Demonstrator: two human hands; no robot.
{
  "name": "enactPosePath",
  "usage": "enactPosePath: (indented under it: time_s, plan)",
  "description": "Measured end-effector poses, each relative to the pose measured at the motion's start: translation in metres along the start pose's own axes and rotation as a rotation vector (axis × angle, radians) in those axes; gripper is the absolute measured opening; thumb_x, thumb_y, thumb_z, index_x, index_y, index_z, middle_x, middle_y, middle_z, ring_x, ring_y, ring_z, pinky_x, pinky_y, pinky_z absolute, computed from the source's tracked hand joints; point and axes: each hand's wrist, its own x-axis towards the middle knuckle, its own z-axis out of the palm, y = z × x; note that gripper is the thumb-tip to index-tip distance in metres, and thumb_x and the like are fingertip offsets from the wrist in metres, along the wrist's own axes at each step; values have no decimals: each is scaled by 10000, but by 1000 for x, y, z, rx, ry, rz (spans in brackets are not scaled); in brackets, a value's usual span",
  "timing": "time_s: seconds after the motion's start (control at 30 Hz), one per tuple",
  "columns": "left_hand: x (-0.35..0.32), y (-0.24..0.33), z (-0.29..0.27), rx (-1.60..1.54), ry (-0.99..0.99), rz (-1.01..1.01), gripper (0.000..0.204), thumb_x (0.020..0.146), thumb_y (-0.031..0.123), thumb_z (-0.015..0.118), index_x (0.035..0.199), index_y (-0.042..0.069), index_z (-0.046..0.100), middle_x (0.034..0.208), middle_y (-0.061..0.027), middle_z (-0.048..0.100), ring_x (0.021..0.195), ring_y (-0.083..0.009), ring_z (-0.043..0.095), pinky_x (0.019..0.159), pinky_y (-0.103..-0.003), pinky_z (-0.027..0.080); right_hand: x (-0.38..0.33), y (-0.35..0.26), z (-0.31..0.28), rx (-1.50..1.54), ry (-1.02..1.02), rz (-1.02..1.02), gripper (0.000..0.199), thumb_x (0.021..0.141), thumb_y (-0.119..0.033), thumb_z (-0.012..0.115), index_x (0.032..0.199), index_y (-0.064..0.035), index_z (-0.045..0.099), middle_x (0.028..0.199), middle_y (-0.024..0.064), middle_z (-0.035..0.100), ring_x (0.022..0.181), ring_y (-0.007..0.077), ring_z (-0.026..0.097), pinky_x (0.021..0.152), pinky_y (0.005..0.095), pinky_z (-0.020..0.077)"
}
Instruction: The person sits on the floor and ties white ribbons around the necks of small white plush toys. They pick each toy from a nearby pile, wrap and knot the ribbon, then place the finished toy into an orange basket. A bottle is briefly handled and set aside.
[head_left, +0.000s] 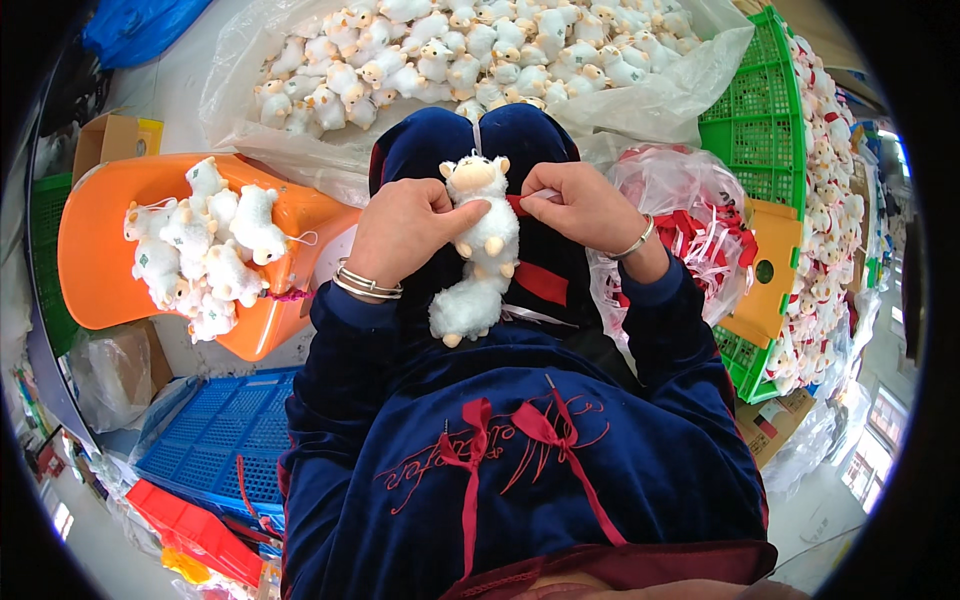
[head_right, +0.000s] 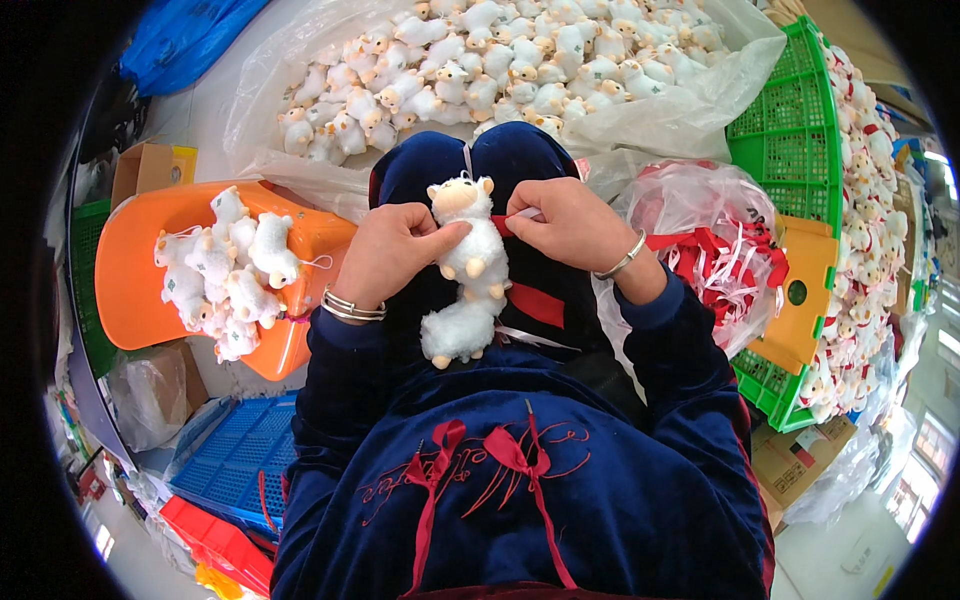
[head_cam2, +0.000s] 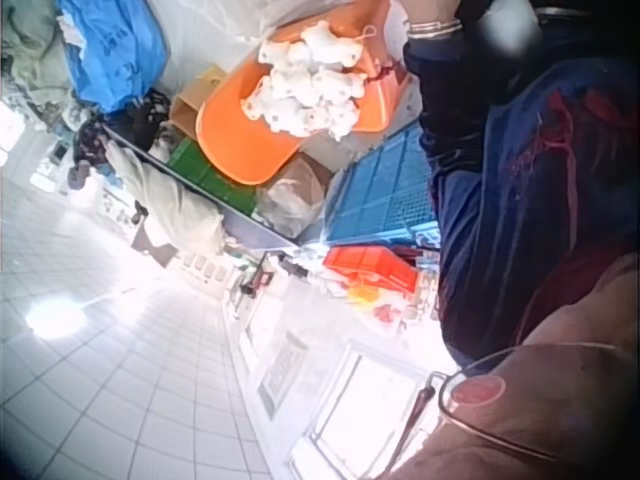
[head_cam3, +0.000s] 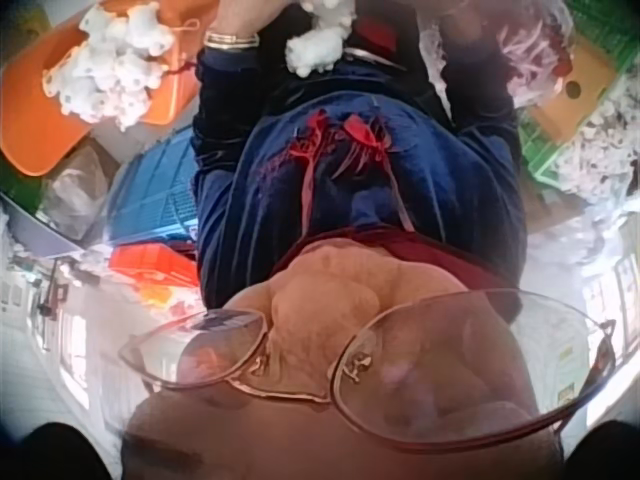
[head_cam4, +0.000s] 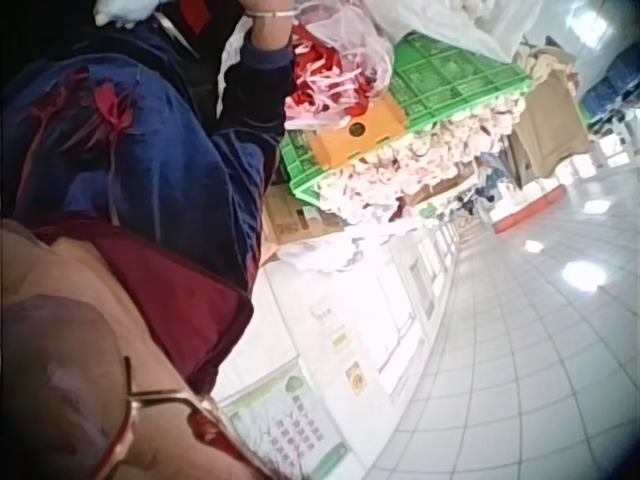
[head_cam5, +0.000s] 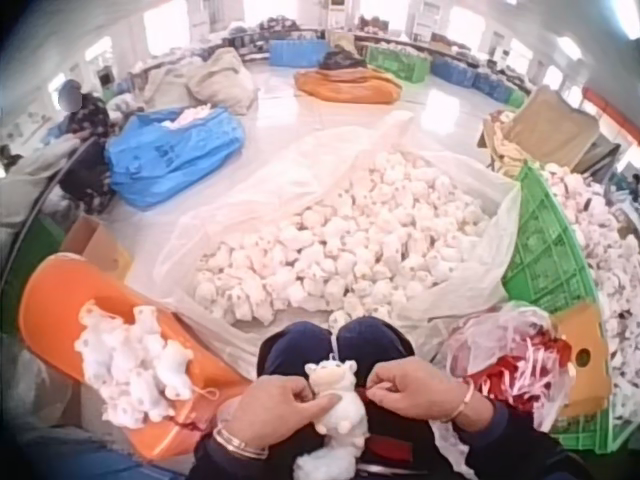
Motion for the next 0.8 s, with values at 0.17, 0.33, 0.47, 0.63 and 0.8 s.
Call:
enactPosePath:
  time_s: [0.17,0.33,0.47,0.63,0.8]
  plan:
    - [4,-8,6,-110,-33,-14,512,812,462,796,679,-10,650,613,-139,624,570,-267,627,571,-395,485,4,3,17,206,17,34,139,951,-119,670,924,16,656,774,-38,603,709,37,494,612,239,422]
    - [-3,-6,-12,-210,-152,50,392,816,349,804,811,-21,675,720,-143,671,649,-238,657,635,-374,518,6,-8,21,181,82,64,153,947,-129,668,928,22,650,779,-34,607,714,32,510,621,230,434]
    - [-2,-11,-15,-223,-206,156,296,821,251,759,882,-28,681,835,-166,698,737,-266,672,704,-357,531,5,-12,22,154,140,27,156,940,-132,661,939,23,650,772,-22,617,703,35,519,612,234,442]
    - [3,-7,-20,-171,-334,184,187,837,141,662,906,-31,686,833,-184,686,768,-289,682,733,-366,533,9,-30,38,41,315,1,179,881,-148,652,851,24,614,725,146,614,645,265,608,613,376,483]
    - [2,-9,-15,-91,-103,131,197,870,166,672,868,-30,697,768,-181,689,668,-288,673,665,-365,533,9,-32,49,-190,394,-60,165,862,-160,669,843,-14,593,778,163,604,723,380,622,632,448,491]
